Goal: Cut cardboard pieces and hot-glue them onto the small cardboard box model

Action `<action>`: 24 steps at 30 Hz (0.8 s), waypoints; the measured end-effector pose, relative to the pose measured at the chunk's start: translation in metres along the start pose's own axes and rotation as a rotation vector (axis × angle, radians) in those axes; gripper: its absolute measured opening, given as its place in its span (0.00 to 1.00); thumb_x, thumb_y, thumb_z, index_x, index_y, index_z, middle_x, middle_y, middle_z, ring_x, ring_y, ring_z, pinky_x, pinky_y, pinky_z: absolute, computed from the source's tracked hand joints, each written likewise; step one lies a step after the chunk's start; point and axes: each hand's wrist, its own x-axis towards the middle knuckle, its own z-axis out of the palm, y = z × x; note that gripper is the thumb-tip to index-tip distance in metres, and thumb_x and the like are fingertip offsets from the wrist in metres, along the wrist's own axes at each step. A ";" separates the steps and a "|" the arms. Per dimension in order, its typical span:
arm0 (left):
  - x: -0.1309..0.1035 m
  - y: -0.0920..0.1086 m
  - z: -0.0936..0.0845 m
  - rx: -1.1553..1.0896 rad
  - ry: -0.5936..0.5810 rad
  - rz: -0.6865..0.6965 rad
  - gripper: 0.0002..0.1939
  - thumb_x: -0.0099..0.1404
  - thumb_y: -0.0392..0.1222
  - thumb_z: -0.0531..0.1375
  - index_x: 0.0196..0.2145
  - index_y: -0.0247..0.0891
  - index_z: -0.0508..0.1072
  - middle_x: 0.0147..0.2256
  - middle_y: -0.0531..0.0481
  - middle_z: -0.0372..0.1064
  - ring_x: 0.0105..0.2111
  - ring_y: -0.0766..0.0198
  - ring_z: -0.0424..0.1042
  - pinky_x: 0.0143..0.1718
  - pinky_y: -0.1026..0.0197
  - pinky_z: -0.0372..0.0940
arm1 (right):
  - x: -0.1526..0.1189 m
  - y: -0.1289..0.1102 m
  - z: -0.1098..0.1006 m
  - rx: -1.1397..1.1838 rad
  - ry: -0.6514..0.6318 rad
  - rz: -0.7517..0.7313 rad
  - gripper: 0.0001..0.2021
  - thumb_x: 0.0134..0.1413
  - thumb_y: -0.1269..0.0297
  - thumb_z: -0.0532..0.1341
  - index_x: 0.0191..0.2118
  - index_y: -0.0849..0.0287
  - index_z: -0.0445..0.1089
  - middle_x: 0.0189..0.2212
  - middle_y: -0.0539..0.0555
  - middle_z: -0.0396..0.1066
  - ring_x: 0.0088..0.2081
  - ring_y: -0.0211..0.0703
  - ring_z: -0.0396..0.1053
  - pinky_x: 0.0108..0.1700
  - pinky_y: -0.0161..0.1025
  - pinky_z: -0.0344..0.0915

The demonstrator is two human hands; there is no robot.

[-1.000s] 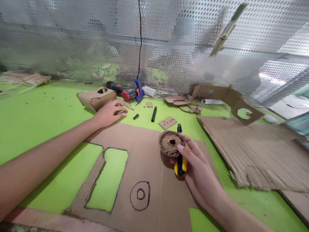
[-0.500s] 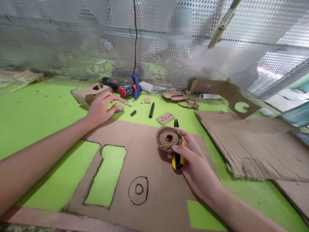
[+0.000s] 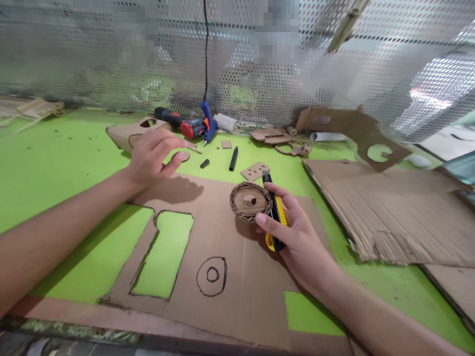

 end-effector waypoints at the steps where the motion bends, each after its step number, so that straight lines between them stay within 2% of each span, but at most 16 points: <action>1: 0.004 0.010 -0.005 -0.017 0.000 0.015 0.16 0.75 0.54 0.55 0.48 0.41 0.75 0.45 0.43 0.77 0.47 0.53 0.73 0.55 0.46 0.68 | 0.000 0.000 0.000 -0.007 -0.011 -0.007 0.38 0.48 0.55 0.80 0.64 0.41 0.69 0.45 0.49 0.77 0.36 0.40 0.72 0.33 0.34 0.66; 2: 0.008 0.023 -0.010 -0.091 -0.007 0.029 0.19 0.76 0.57 0.54 0.49 0.40 0.75 0.47 0.42 0.76 0.48 0.53 0.74 0.54 0.46 0.68 | 0.000 0.000 0.001 -0.021 -0.026 -0.018 0.37 0.48 0.55 0.80 0.64 0.41 0.70 0.46 0.49 0.78 0.38 0.42 0.74 0.35 0.36 0.68; 3: 0.011 0.037 -0.016 -0.207 -0.068 0.023 0.23 0.76 0.60 0.53 0.52 0.40 0.75 0.49 0.42 0.76 0.48 0.53 0.74 0.53 0.46 0.70 | 0.000 0.000 0.001 -0.047 -0.047 -0.037 0.35 0.49 0.54 0.79 0.63 0.42 0.71 0.48 0.50 0.78 0.41 0.44 0.75 0.38 0.37 0.69; 5: 0.014 0.070 -0.027 -0.489 -0.321 -0.103 0.29 0.76 0.66 0.52 0.62 0.45 0.71 0.57 0.43 0.74 0.53 0.51 0.75 0.55 0.47 0.71 | 0.000 0.003 0.001 -0.126 -0.097 -0.099 0.30 0.51 0.54 0.79 0.60 0.45 0.74 0.51 0.52 0.78 0.48 0.48 0.76 0.46 0.41 0.71; 7: 0.011 0.102 -0.035 -0.805 -0.578 -0.275 0.32 0.75 0.68 0.55 0.68 0.51 0.66 0.64 0.44 0.70 0.57 0.48 0.75 0.54 0.48 0.73 | 0.000 0.005 0.001 -0.207 -0.162 -0.192 0.29 0.51 0.53 0.79 0.58 0.47 0.76 0.54 0.53 0.77 0.53 0.51 0.75 0.54 0.44 0.72; 8: 0.008 0.114 -0.037 -0.981 -0.659 -0.297 0.33 0.74 0.67 0.58 0.69 0.50 0.65 0.65 0.42 0.69 0.58 0.46 0.75 0.53 0.48 0.73 | 0.000 0.007 0.001 -0.238 -0.193 -0.237 0.28 0.51 0.54 0.79 0.57 0.47 0.76 0.55 0.53 0.77 0.54 0.52 0.75 0.56 0.46 0.72; 9: 0.003 0.125 -0.038 -1.098 -0.686 -0.316 0.33 0.73 0.64 0.61 0.68 0.48 0.65 0.65 0.41 0.69 0.59 0.46 0.74 0.55 0.47 0.72 | 0.000 0.008 0.001 -0.260 -0.215 -0.276 0.28 0.50 0.54 0.79 0.57 0.47 0.76 0.55 0.53 0.77 0.54 0.52 0.75 0.57 0.46 0.72; 11: -0.007 0.138 -0.036 -1.164 -0.596 -0.349 0.32 0.70 0.56 0.68 0.66 0.45 0.67 0.62 0.41 0.71 0.59 0.48 0.74 0.57 0.49 0.71 | -0.002 0.009 0.003 -0.275 -0.234 -0.328 0.27 0.50 0.56 0.80 0.56 0.45 0.76 0.54 0.52 0.77 0.52 0.50 0.76 0.54 0.45 0.74; 15: -0.023 0.140 -0.027 -1.204 -0.348 -0.559 0.27 0.68 0.51 0.71 0.59 0.42 0.69 0.53 0.44 0.73 0.51 0.54 0.75 0.49 0.55 0.72 | -0.005 0.010 0.004 -0.228 -0.224 -0.328 0.24 0.54 0.59 0.78 0.56 0.41 0.76 0.54 0.49 0.75 0.43 0.41 0.77 0.44 0.38 0.76; 17: -0.026 0.138 -0.023 -1.218 -0.292 -0.635 0.26 0.67 0.50 0.71 0.57 0.42 0.70 0.54 0.45 0.71 0.49 0.57 0.75 0.47 0.57 0.72 | -0.005 0.011 0.003 -0.210 -0.211 -0.300 0.21 0.59 0.57 0.75 0.57 0.40 0.76 0.57 0.49 0.73 0.41 0.39 0.77 0.41 0.36 0.76; 20: -0.028 0.138 -0.020 -1.240 -0.226 -0.673 0.26 0.65 0.47 0.72 0.57 0.43 0.69 0.54 0.46 0.70 0.47 0.59 0.75 0.45 0.58 0.73 | 0.000 0.015 0.000 -0.206 -0.172 -0.278 0.18 0.65 0.55 0.70 0.59 0.39 0.74 0.59 0.50 0.70 0.39 0.38 0.77 0.40 0.37 0.76; 24: -0.029 0.145 -0.020 -1.219 -0.180 -0.690 0.27 0.64 0.42 0.73 0.56 0.44 0.68 0.50 0.47 0.71 0.45 0.60 0.75 0.45 0.58 0.73 | 0.018 0.018 -0.005 -0.234 -0.099 -0.291 0.18 0.64 0.59 0.70 0.58 0.40 0.73 0.57 0.50 0.69 0.38 0.37 0.76 0.39 0.36 0.75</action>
